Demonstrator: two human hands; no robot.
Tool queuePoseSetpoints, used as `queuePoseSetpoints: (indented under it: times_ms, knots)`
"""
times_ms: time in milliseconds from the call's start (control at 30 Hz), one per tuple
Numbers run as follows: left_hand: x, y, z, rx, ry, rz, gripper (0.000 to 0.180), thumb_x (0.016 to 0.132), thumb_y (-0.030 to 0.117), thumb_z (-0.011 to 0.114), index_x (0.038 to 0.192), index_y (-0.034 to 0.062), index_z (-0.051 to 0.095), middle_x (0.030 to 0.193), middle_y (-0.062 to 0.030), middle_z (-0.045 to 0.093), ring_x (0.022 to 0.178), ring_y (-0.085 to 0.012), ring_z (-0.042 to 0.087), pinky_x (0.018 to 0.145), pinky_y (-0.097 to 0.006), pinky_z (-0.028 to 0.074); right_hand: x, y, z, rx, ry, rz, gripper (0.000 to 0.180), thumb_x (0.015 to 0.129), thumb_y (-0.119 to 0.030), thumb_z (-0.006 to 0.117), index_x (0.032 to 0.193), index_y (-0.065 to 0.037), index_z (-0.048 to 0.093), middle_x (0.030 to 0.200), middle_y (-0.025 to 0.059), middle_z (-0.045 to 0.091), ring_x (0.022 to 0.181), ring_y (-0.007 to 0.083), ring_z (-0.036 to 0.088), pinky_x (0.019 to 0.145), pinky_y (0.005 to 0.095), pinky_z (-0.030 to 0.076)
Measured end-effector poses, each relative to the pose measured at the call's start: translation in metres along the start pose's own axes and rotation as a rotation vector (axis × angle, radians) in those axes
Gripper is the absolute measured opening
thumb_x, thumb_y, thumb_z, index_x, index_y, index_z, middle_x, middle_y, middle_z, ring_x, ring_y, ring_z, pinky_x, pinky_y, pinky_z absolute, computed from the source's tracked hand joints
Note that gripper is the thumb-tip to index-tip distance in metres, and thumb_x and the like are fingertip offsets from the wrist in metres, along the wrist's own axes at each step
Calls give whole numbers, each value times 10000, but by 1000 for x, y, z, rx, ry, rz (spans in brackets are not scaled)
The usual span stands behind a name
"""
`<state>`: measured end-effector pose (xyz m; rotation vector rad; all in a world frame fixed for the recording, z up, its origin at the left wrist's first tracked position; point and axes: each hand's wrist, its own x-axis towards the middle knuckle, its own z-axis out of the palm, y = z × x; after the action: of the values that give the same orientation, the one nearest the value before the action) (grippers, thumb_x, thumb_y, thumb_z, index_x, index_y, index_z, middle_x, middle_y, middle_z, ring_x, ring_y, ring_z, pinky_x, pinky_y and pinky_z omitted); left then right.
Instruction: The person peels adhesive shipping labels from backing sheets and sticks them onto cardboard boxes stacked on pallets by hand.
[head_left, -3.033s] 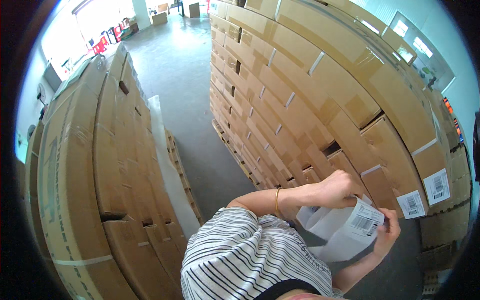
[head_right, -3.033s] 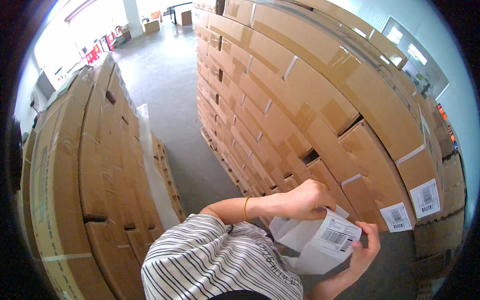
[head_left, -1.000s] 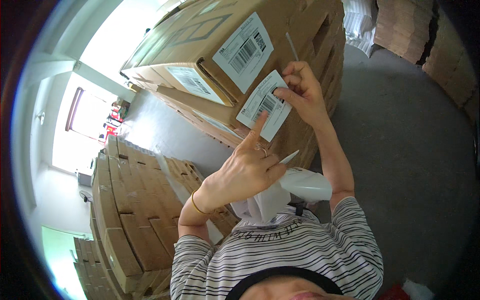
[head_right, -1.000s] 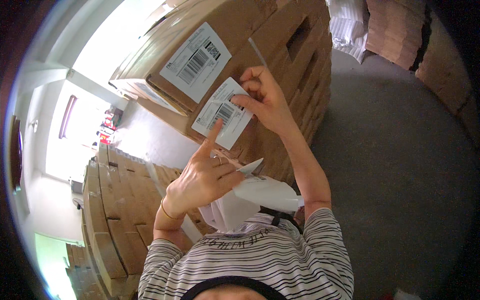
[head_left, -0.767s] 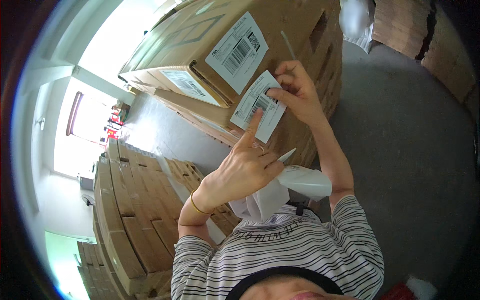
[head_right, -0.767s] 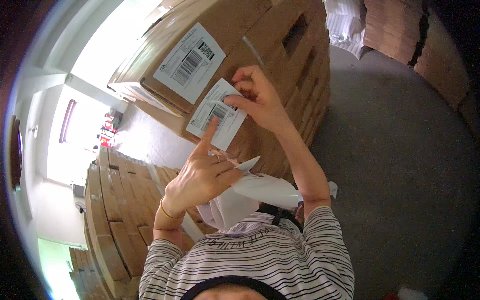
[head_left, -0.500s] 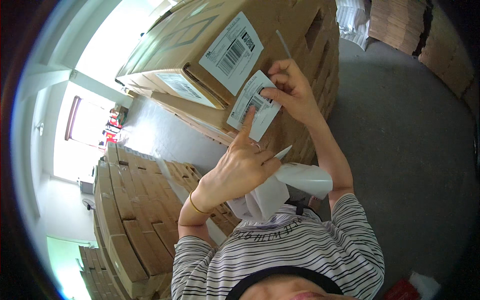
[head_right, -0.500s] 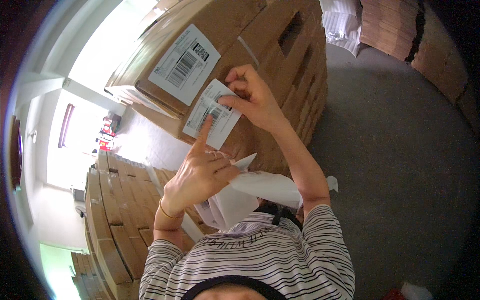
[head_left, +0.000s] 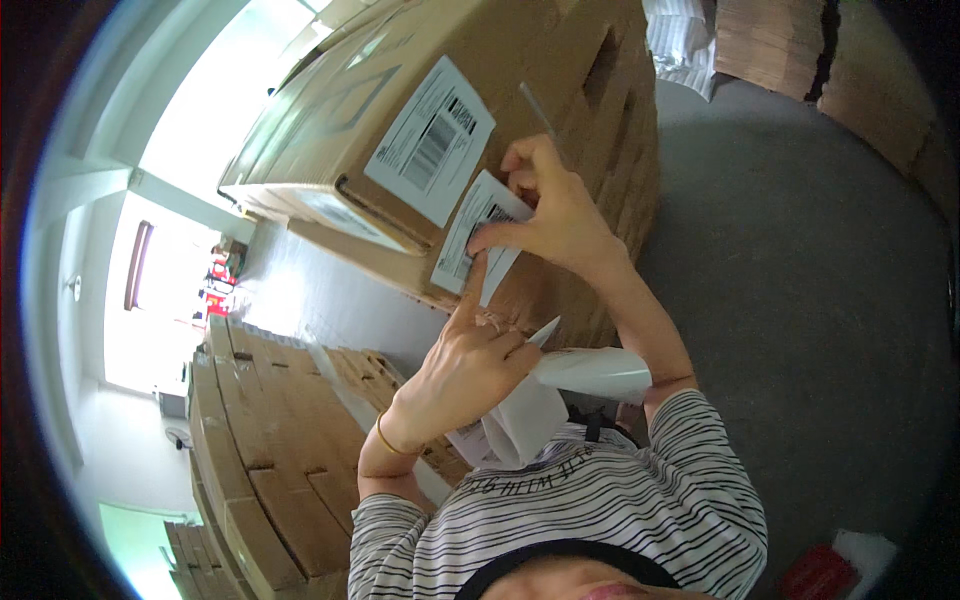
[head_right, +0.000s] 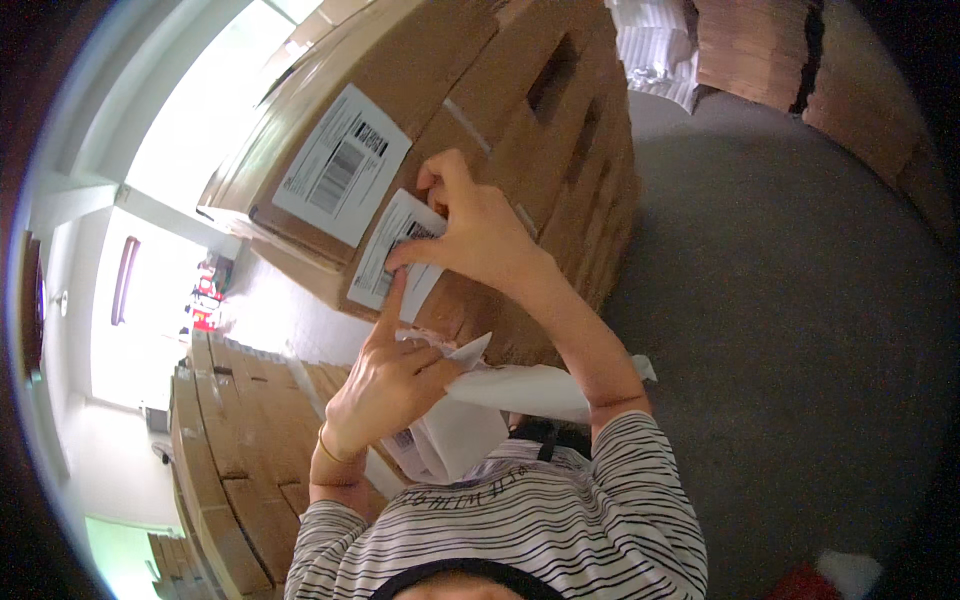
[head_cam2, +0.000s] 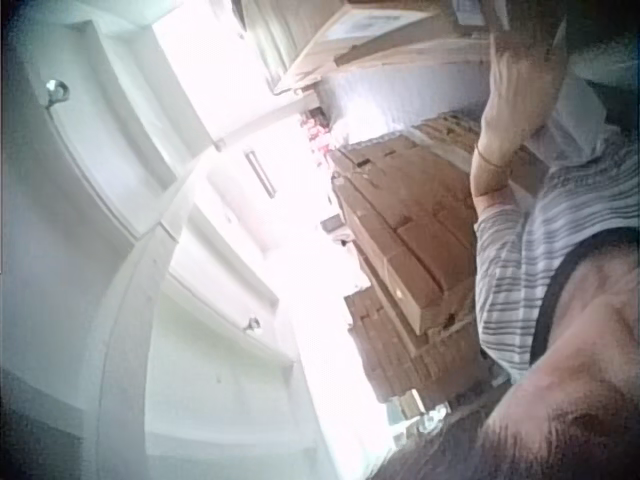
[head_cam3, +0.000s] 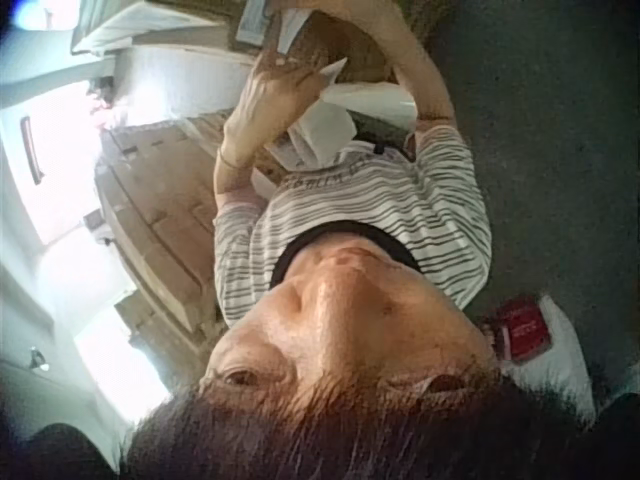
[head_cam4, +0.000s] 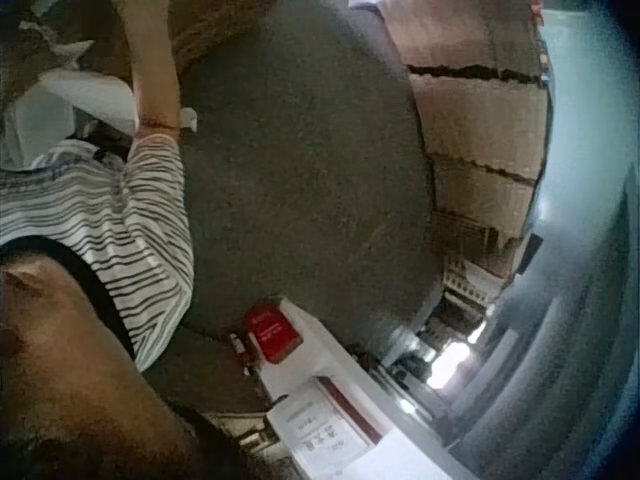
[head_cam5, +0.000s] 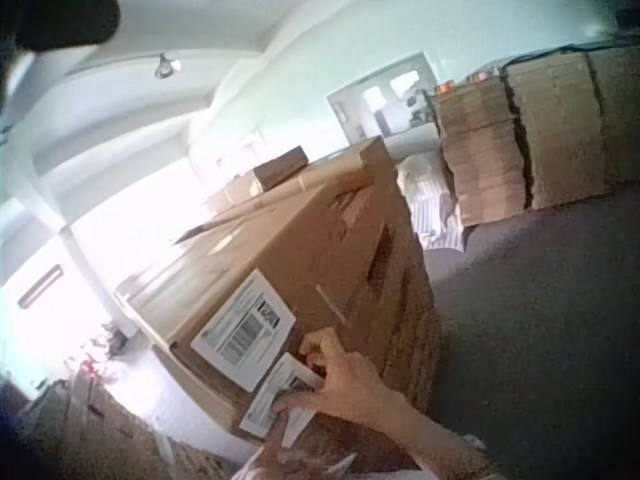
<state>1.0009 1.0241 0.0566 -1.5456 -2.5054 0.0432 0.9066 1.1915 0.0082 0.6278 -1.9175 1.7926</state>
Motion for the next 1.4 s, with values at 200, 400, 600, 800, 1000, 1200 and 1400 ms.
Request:
queuePoseSetpoints:
  times_ms: [200, 400, 600, 800, 1000, 1200, 1400]
  knots:
    - [-3, 8, 7, -87, -2, -25, 80, 701, 59, 638, 774, 85, 658, 621, -31, 603, 695, -187, 665, 1154, -583, 183, 6, 29, -31, -349, 126, 154, 681, 660, -438, 826, 1091, -42, 479, 845, 143, 655, 791, 304, 661, 717, 393, 508]
    - [-28, 14, 21, -254, -134, -24, 113, 687, 83, 646, 800, 78, 652, 649, -33, 605, 690, -186, 658, 1134, -510, 280, -44, 46, 5, -260, 96, -551, 709, 864, -511, 565, 1367, -39, 404, 1432, 201, 382, 1322, 404, 362, 1092, 533, 280]
    - [-53, 24, 27, -333, 138, -123, 298, 504, 74, 684, 800, 72, 664, 592, -35, 564, 561, -205, 592, 1038, -493, 430, -17, 75, 29, -424, 48, -594, 946, 854, -693, 377, 1496, -35, 155, 1529, 225, 191, 1402, 447, 177, 1117, 625, 82]
    - [-87, 24, 26, -341, 222, -191, 314, 468, 60, 675, 781, 73, 667, 585, -31, 561, 553, -198, 580, 977, -461, 487, -22, 57, 41, -325, 33, -569, 920, 886, -721, 208, 1498, -37, 147, 1537, 244, 135, 1411, 453, 128, 1123, 595, 60]
    - [-124, 28, 27, -377, 288, -156, 297, 483, 83, 662, 780, 78, 663, 593, -24, 566, 567, -206, 579, 945, -450, 499, -28, 44, 35, -360, 87, -400, 947, 877, -725, 267, 1502, -30, 115, 1552, 235, 82, 1425, 441, 68, 1153, 512, 78]
    - [-157, 20, 19, -435, 348, -116, 287, 518, 43, 660, 804, 68, 656, 613, -22, 559, 531, -184, 558, 942, -433, 508, -52, 9, 44, -437, -30, -351, 966, 899, -703, 250, 1485, 40, 54, 1543, 273, 45, 1440, 402, 45, 1156, 486, 54]
    - [-182, 13, 35, -663, 546, -248, 217, 549, 32, 659, 766, 50, 670, 527, -30, 503, 499, -183, 533, 881, -413, 532, -82, 0, 88, -414, 179, -201, 944, 917, -659, 310, 1488, 33, 17, 1558, 241, 3, 1448, 371, 2, 1159, 458, 57]
